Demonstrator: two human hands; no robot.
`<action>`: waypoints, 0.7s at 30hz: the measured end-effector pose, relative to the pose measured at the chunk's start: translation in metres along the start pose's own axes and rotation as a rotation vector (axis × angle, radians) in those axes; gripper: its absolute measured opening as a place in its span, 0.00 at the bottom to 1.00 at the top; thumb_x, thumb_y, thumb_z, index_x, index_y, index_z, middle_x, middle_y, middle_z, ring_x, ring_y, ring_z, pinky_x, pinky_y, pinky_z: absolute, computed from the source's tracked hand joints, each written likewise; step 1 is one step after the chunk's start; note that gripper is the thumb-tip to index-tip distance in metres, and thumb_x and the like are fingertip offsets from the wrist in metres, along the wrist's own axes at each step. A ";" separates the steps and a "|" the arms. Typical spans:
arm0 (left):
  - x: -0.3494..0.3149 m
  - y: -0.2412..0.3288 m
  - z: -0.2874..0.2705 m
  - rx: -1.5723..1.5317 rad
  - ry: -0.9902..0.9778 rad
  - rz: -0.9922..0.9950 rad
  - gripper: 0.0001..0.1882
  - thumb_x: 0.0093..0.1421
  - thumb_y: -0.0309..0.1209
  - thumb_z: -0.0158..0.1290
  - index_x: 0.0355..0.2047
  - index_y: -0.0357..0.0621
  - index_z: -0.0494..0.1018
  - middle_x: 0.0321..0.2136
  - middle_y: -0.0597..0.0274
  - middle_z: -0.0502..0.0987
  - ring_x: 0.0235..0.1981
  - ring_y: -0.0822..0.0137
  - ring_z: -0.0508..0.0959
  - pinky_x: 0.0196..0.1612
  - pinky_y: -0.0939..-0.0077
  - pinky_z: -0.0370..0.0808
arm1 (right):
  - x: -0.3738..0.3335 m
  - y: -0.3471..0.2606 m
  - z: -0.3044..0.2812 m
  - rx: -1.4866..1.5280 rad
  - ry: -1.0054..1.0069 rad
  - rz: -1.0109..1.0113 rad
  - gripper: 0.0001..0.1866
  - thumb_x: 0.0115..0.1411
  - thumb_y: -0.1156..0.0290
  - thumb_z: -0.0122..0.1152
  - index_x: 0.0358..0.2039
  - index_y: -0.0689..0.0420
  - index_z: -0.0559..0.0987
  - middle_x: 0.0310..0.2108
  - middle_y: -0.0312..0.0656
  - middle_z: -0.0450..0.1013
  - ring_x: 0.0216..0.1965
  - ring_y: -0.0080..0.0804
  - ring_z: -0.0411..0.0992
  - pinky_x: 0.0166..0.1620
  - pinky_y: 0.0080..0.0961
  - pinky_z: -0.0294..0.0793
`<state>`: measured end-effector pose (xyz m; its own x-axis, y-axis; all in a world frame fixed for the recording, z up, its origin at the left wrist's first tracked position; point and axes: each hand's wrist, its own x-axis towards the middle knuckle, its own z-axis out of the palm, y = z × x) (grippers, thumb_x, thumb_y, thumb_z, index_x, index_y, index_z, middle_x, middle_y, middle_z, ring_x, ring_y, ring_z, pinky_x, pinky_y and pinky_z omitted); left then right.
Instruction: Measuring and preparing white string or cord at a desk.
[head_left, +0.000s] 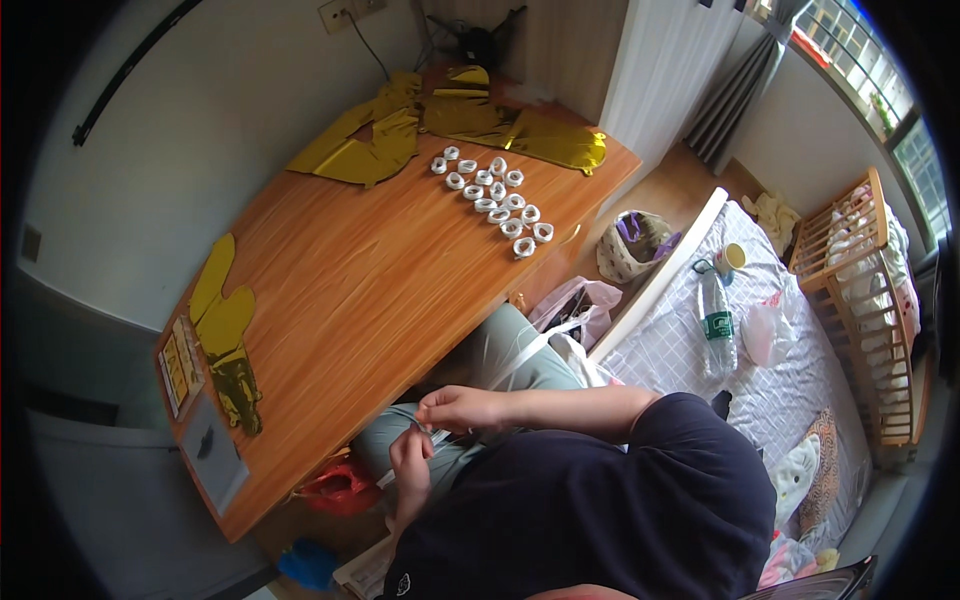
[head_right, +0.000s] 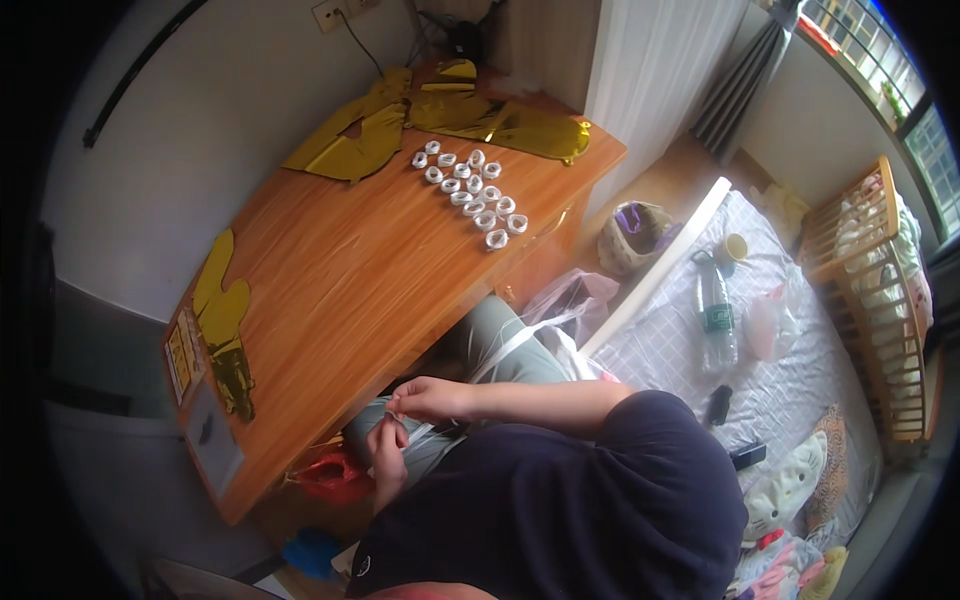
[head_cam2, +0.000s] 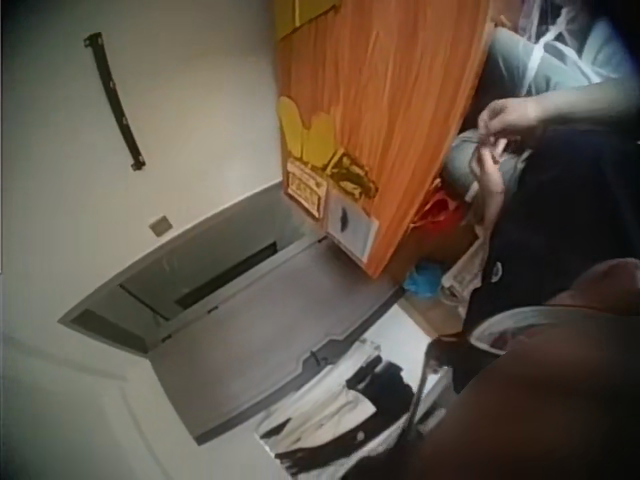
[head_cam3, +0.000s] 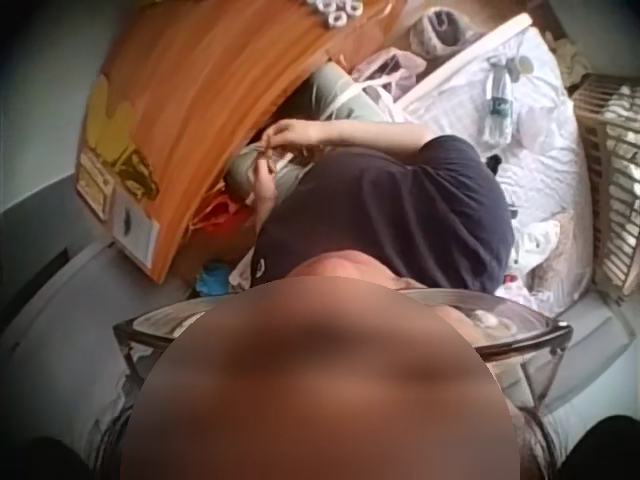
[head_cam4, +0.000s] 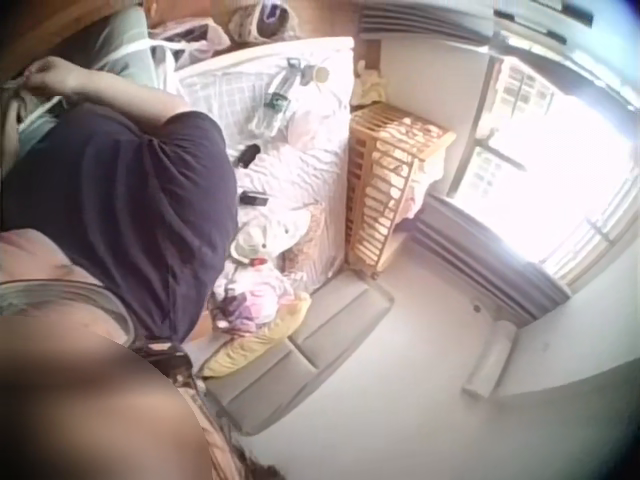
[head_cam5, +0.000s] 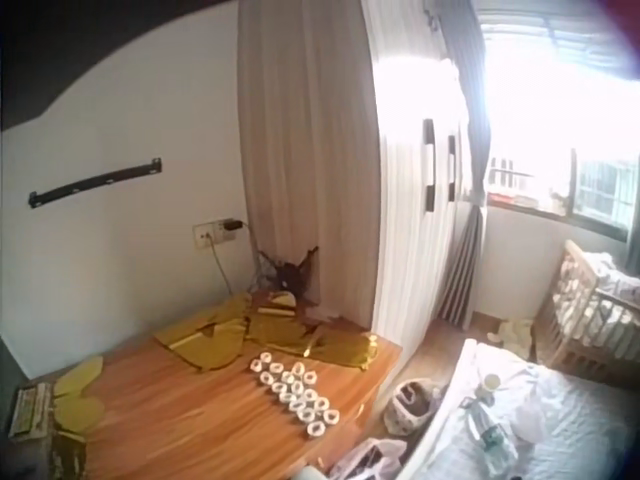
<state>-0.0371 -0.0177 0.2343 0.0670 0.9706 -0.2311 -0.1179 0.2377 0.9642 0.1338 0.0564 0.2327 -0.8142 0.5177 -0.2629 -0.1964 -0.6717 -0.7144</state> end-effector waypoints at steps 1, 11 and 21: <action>0.004 -0.011 -0.001 0.028 0.103 0.030 0.18 0.68 0.34 0.44 0.21 0.40 0.68 0.17 0.69 0.65 0.20 0.78 0.62 0.26 0.81 0.58 | 0.004 0.008 0.007 -0.230 -0.010 -0.270 0.16 0.66 0.58 0.52 0.29 0.57 0.73 0.18 0.32 0.67 0.18 0.23 0.65 0.21 0.24 0.64; 0.007 -0.014 -0.030 -0.569 0.067 -0.081 0.14 0.66 0.30 0.47 0.24 0.40 0.74 0.20 0.63 0.74 0.18 0.79 0.63 0.24 0.82 0.58 | -0.008 -0.004 0.009 -1.358 0.035 -0.314 0.10 0.64 0.62 0.50 0.34 0.55 0.75 0.26 0.45 0.75 0.30 0.45 0.75 0.33 0.40 0.72; 0.002 -0.027 -0.033 -0.290 -0.193 0.180 0.19 0.65 0.41 0.37 0.39 0.40 0.71 0.27 0.64 0.75 0.19 0.80 0.61 0.23 0.89 0.55 | 0.023 0.053 -0.030 -0.478 -0.026 -0.250 0.12 0.66 0.63 0.48 0.34 0.55 0.76 0.21 0.30 0.67 0.24 0.19 0.65 0.27 0.19 0.64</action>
<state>-0.0659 -0.0214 0.2035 0.2012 0.9795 -0.0061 -0.4180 0.0914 0.9039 0.1211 0.0485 0.1692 -0.7888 0.6136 -0.0348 -0.1205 -0.2099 -0.9703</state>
